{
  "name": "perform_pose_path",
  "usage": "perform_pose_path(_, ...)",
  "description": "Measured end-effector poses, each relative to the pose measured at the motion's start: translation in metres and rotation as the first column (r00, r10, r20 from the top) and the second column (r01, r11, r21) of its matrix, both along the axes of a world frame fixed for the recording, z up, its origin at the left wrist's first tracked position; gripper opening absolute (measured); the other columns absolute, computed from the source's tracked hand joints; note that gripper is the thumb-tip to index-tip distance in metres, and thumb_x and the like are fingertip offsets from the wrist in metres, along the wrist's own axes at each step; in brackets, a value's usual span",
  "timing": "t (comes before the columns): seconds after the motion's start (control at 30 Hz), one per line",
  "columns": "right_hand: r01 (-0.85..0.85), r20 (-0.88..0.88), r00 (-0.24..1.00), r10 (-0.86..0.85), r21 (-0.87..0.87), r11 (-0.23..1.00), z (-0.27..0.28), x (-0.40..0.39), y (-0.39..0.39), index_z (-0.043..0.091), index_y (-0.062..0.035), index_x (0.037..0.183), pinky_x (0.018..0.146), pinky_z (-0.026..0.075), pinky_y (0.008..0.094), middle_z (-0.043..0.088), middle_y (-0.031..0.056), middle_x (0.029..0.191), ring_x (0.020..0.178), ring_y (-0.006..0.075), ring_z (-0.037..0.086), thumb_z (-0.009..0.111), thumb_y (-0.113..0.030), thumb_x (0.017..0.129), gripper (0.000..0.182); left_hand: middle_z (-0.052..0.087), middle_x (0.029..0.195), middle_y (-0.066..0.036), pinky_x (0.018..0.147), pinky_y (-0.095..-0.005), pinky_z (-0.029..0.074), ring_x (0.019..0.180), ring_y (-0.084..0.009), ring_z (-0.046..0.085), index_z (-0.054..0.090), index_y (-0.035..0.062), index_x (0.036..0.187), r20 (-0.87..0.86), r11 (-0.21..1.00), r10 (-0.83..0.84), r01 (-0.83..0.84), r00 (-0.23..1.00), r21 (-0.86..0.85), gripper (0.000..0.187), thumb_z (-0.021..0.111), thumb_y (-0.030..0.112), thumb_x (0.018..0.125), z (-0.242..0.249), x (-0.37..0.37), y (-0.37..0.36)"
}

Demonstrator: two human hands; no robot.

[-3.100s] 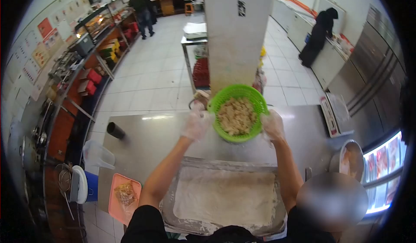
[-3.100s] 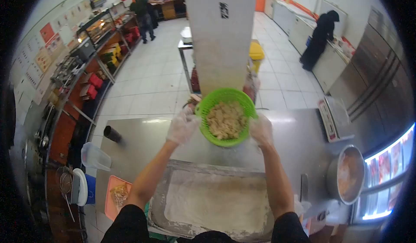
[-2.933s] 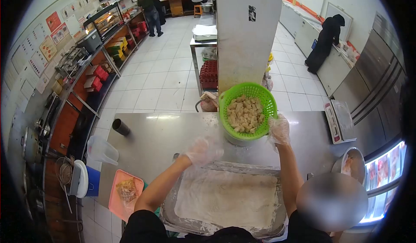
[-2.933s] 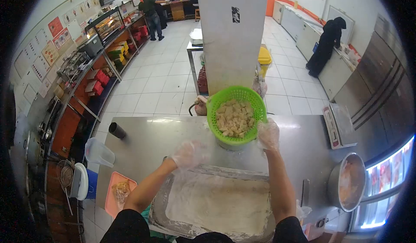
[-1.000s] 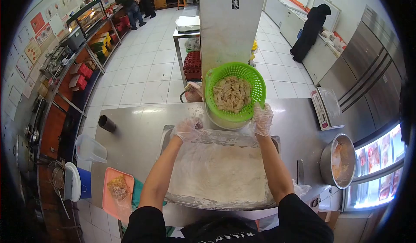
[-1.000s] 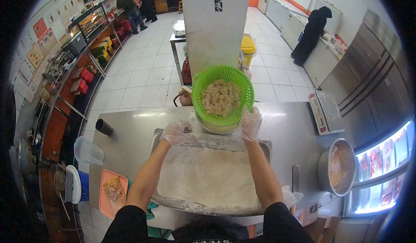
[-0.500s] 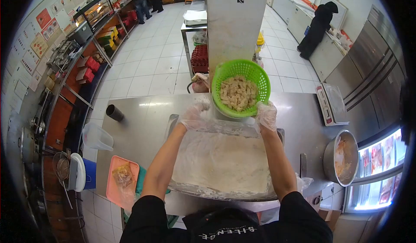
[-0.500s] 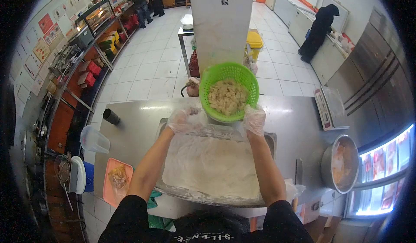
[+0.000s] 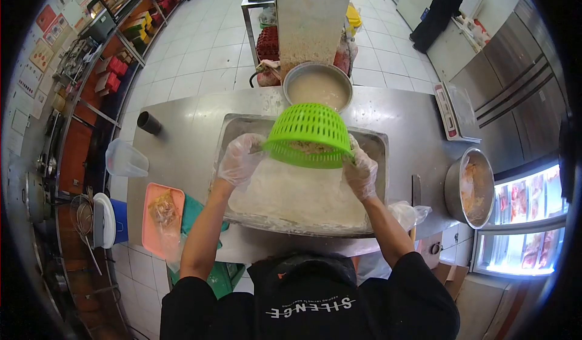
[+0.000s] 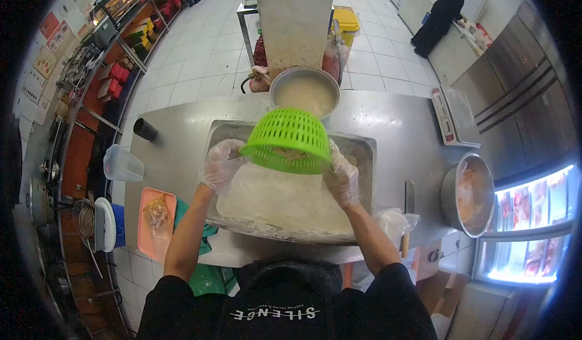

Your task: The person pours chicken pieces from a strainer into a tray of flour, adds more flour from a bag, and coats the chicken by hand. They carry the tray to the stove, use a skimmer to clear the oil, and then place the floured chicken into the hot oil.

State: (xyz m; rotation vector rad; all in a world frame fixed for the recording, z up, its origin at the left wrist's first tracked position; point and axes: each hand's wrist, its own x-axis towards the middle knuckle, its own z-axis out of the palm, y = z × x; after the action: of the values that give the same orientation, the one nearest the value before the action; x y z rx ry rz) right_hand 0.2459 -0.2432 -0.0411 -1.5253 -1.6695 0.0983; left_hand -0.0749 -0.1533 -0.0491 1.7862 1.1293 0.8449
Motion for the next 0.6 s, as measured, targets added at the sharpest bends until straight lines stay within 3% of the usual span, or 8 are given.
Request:
perform_pose_path(0.07, -0.043, 0.146, 0.989, 0.031, 0.074, 0.996, -0.026, 0.007, -0.008, 0.047, 0.0, 0.139, 0.072, 0.056, 0.039, 0.065, 0.019, 0.118, 0.085, 0.0357, 0.068, 0.063, -0.004, 0.081, 0.06, 0.065, 0.089, -0.006, 0.07, -0.0353, 0.052, 0.079, -0.0226, 0.064, 0.064, 0.0053, 0.097, -0.226, 0.971, 0.022, 0.033, 0.974, 0.237, 0.02, 0.074, 0.01, 0.081, 0.004, -0.001, -0.018)
perform_pose_path(0.1, -0.08, 0.2, 0.976, 0.09, -0.061, 0.995, -0.033, 0.012, -0.016, 0.04, 0.0012, 0.144, 0.076, 0.056, 0.0371, 0.055, 0.0209, 0.136, 0.096, 0.0349, 0.067, 0.06, -0.006, 0.084, 0.064, 0.064, 0.083, -0.007, 0.066, -0.0368, 0.051, 0.074, -0.0256, 0.063, 0.063, 0.0063, 0.092, -0.33, 0.933, 0.056, 0.068, 0.942, 0.352, 0.018, 0.074, 0.01, 0.079, 0.006, -0.001, -0.025)
perform_pose_path(0.2, -0.188, 0.254, 0.948, 0.19, -0.032, 0.982, -0.043, 0.019, -0.024, 0.045, 0.0022, 0.14, 0.088, 0.054, 0.0351, 0.052, 0.021, 0.14, 0.115, 0.0316, 0.063, 0.056, -0.006, 0.09, 0.053, 0.054, 0.073, -0.014, 0.058, -0.0434, 0.046, 0.066, -0.0355, 0.055, 0.06, 0.0078, 0.083, -0.276, 0.862, -0.02, 0.156, 0.961, 0.482, 0.016, 0.074, 0.008, 0.076, -0.005, -0.005, -0.039)
perform_pose_path(0.23, -0.293, -0.186, 0.947, 0.261, -0.175, 0.94, -0.028, 0.018, -0.032, 0.041, 0.0041, 0.143, 0.095, 0.05, 0.0349, 0.048, 0.0218, 0.144, 0.12, 0.0316, 0.06, 0.05, -0.012, 0.095, 0.051, 0.053, 0.072, -0.014, 0.057, -0.0435, 0.045, 0.066, -0.0355, 0.055, 0.059, 0.0077, 0.082, -0.298, 0.851, -0.007, 0.162, 0.955, 0.5, 0.016, 0.074, 0.008, 0.076, -0.006, -0.006, -0.042)
perform_pose_path(0.3, -0.297, -0.151, 0.95, 0.274, -0.157, 0.942, -0.03, 0.023, -0.033, 0.043, 0.0025, 0.142, 0.09, 0.053, 0.0357, 0.047, 0.022, 0.144, 0.12, 0.034, 0.059, 0.054, -0.011, 0.09, 0.055, 0.051, 0.07, -0.013, 0.056, -0.0438, 0.044, 0.066, -0.0354, 0.055, 0.058, 0.0076, 0.081, -0.348, 0.832, 0.007, 0.188, 0.938, 0.523, 0.017, 0.074, 0.007, 0.075, -0.009, -0.009, -0.05)
perform_pose_path(0.43, -0.206, 0.191, 0.967, 0.168, 0.204, 0.957, -0.013, 0.022, -0.011, 0.052, 0.0009, 0.134, 0.084, 0.055, 0.0371, 0.052, 0.0236, 0.138, 0.113, 0.0366, 0.062, 0.057, -0.013, 0.087, 0.05, 0.059, 0.08, -0.013, 0.065, -0.0391, 0.05, 0.076, -0.0328, 0.061, 0.061, 0.0071, 0.092, -0.197, 0.824, 0.057, 0.065, 0.979, 0.562, 0.022, 0.073, 0.001, 0.075, 0.009, -0.005, -0.046)
perform_pose_path(0.53, 0.035, 0.023, 0.999, -0.041, 0.213, 0.977, 0.019, 0.007, 0.015, 0.062, 0.0004, 0.117, 0.074, 0.055, 0.0386, 0.064, 0.0244, 0.119, 0.096, 0.0388, 0.067, 0.058, -0.015, 0.088, 0.033, 0.064, 0.094, -0.01, 0.078, -0.0331, 0.051, 0.087, -0.0235, 0.064, 0.062, 0.005, 0.106, 0.111, 0.788, 0.166, -0.2, 0.98, 0.583, 0.027, 0.072, 0.0, 0.081, 0.048, 0.018, -0.041)
perform_pose_path(0.6, 0.22, -0.089, 0.969, -0.232, -0.129, 0.967, 0.037, 0.011, 0.044, 0.065, 0.0003, 0.106, 0.066, 0.054, 0.0376, 0.068, 0.0196, 0.1, 0.083, 0.0342, 0.068, 0.06, -0.014, 0.088, 0.023, 0.065, 0.105, -0.006, 0.089, -0.0287, 0.049, 0.095, -0.0154, 0.061, 0.061, 0.0023, 0.113, 0.345, 0.839, 0.284, -0.406, 0.895, 0.362, 0.027, 0.07, 0.002, 0.087, 0.058, 0.029, -0.039)
